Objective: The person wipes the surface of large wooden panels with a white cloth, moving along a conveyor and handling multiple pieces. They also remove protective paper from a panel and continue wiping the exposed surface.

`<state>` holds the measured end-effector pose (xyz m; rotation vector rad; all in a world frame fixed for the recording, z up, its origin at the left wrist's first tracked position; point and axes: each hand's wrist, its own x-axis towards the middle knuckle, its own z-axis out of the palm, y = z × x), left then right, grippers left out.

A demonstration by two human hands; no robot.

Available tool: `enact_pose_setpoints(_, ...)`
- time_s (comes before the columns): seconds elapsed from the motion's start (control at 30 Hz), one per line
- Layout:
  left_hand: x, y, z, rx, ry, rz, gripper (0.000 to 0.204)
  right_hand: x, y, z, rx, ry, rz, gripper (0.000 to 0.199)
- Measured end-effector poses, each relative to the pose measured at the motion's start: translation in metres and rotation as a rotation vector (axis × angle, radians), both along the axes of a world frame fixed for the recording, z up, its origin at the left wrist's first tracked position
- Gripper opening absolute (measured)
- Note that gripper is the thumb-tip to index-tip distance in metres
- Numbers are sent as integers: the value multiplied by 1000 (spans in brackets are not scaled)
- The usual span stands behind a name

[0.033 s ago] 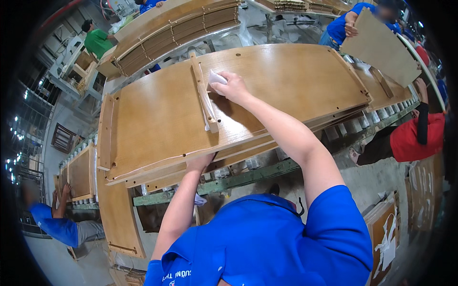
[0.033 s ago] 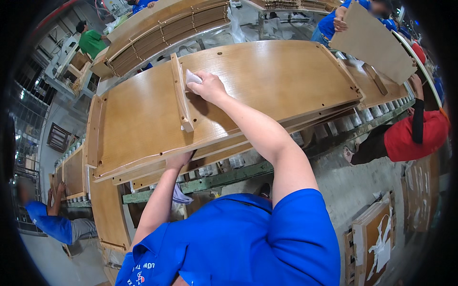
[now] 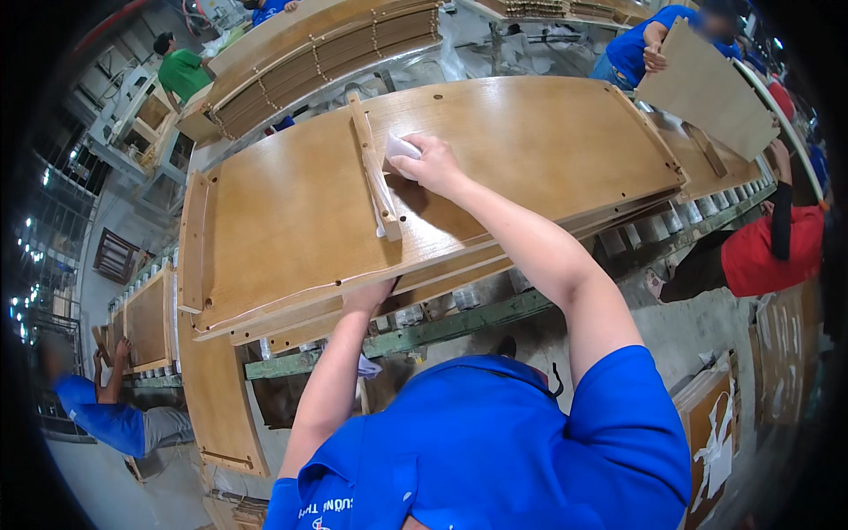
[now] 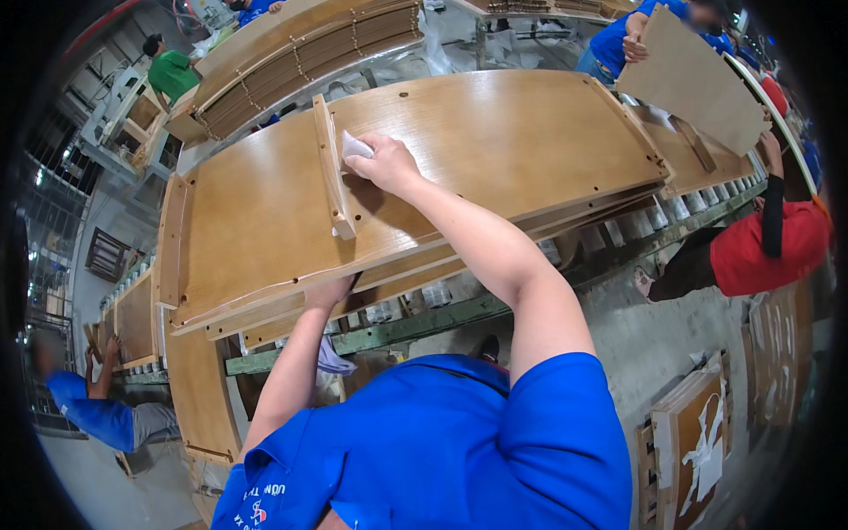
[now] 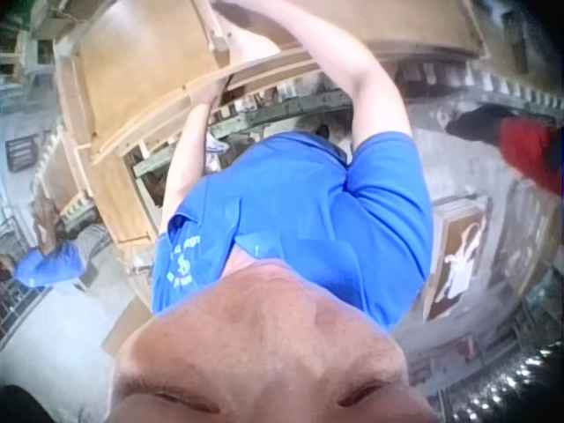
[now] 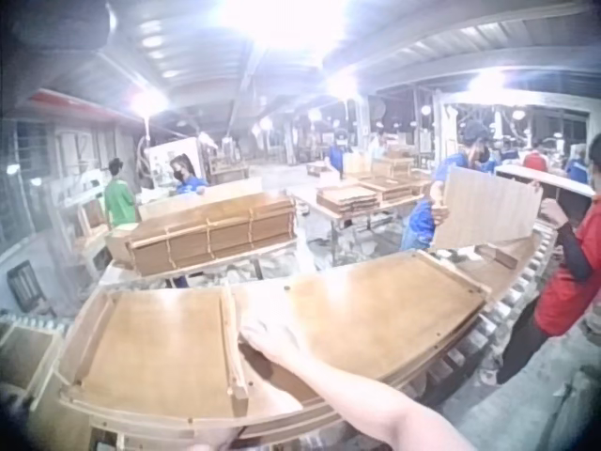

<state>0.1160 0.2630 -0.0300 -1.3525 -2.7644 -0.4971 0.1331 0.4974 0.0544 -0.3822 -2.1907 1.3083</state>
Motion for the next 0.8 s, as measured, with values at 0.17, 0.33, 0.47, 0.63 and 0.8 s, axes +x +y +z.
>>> enact_pose_setpoints(0.17, 0, 2, 5, -2, 57, -39, 33, 35, -15, 1, -23, 29, 52, 39)
enact_pose_setpoints(0.33, -1, 2, 4, 65, 106, -72, 33, 63, -25, 4, -37, 8, 78, 39)
enact_pose_setpoints(0.47, -2, 1, 4, 58, 151, -112, 32, 78, -30, 6, -68, 19, 112, 38)
enact_pose_setpoints(0.63, 2, 9, 7, -10, 99, -98, 33, 89, -25, 9, 10, 25, 81, 37)
enact_pose_setpoints(0.8, -8, -6, 2, 16, 131, -72, 33, 86, -38, 18, 16, -11, 126, 37)
